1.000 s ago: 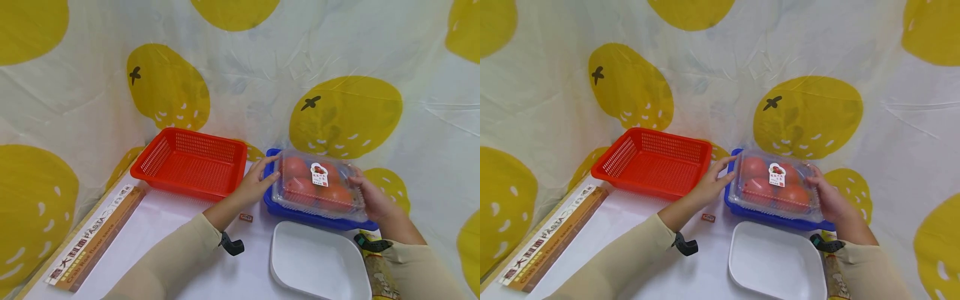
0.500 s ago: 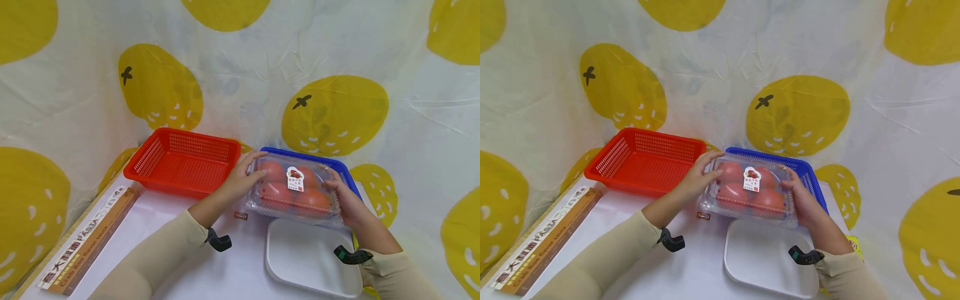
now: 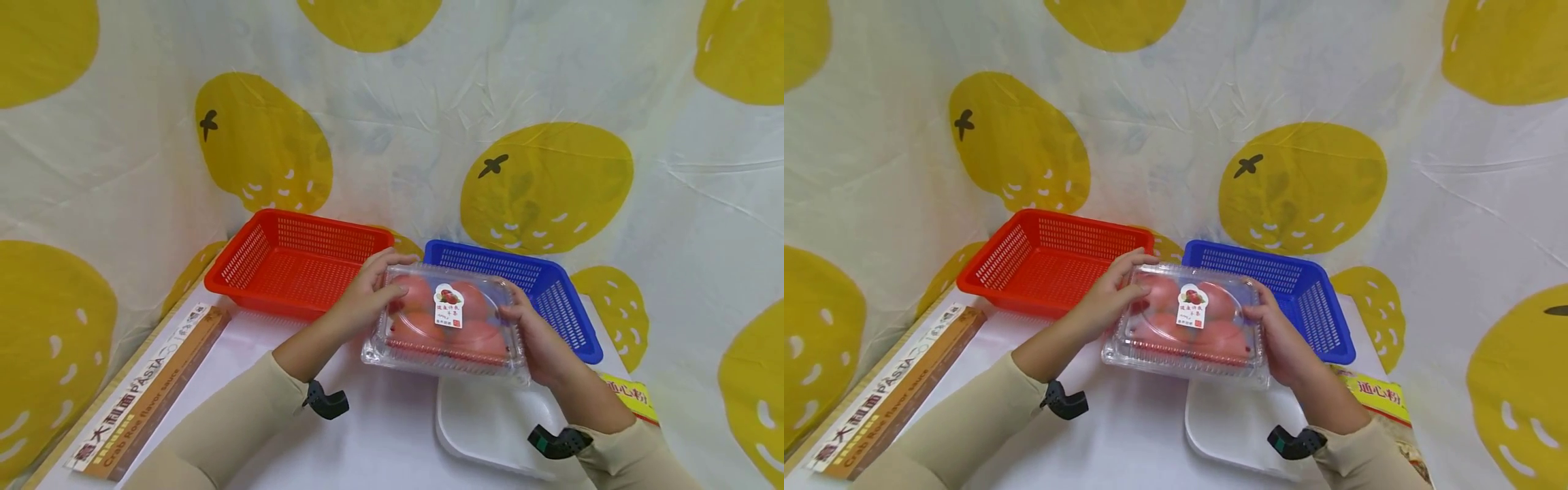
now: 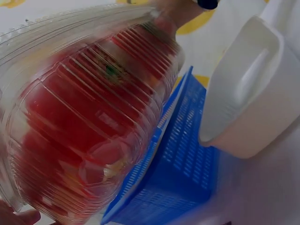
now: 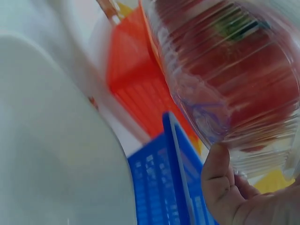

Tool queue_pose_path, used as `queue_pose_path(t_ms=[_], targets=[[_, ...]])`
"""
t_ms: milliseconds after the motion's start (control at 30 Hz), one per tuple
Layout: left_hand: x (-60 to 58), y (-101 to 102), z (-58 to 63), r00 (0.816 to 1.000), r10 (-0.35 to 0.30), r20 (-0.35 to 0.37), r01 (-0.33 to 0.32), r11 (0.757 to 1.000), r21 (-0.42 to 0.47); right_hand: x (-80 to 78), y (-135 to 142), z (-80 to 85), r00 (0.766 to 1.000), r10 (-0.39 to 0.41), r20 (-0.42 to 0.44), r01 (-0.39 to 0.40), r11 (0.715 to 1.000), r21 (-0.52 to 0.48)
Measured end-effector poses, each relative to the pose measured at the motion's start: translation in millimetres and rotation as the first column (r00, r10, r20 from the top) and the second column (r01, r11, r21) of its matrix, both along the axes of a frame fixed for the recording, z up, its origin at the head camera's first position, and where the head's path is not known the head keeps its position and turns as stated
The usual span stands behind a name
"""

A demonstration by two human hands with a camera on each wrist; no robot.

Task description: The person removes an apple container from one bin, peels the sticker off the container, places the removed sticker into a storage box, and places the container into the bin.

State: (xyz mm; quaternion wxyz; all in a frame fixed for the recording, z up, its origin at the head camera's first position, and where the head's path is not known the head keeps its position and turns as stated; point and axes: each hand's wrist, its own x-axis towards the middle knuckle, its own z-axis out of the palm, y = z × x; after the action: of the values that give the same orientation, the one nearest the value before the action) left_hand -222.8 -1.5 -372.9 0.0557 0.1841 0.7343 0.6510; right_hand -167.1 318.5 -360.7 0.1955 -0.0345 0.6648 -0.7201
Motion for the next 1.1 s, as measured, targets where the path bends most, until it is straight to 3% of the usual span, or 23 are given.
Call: queue_pose_path(t_ms=[333,600,733,1100], targets=[[26.3,-48,-3.8,0.999,0.053,-0.001,-0.053,0.998,-0.03,14.7,-47,-5.8,1.0,0.01,-0.007,-0.01,1.0,-0.008],[52.7,-92,-7.1,0.998,0.065,0.008,-0.064,0.994,-0.09,24.8,-90,-20.1,1.0,0.014,0.019,-0.013,0.999,-0.034],[62.5,-111,-8.6,0.997,0.075,-0.027,-0.078,0.989,-0.128,28.1,-107,-28.9,1.0,0.002,0.027,-0.001,0.999,-0.042],[78.0,-155,-25.0,0.99,0.122,-0.076,-0.133,0.979,-0.157,33.0,-151,-51.2,1.0,0.001,0.022,-0.001,1.0,-0.004]])
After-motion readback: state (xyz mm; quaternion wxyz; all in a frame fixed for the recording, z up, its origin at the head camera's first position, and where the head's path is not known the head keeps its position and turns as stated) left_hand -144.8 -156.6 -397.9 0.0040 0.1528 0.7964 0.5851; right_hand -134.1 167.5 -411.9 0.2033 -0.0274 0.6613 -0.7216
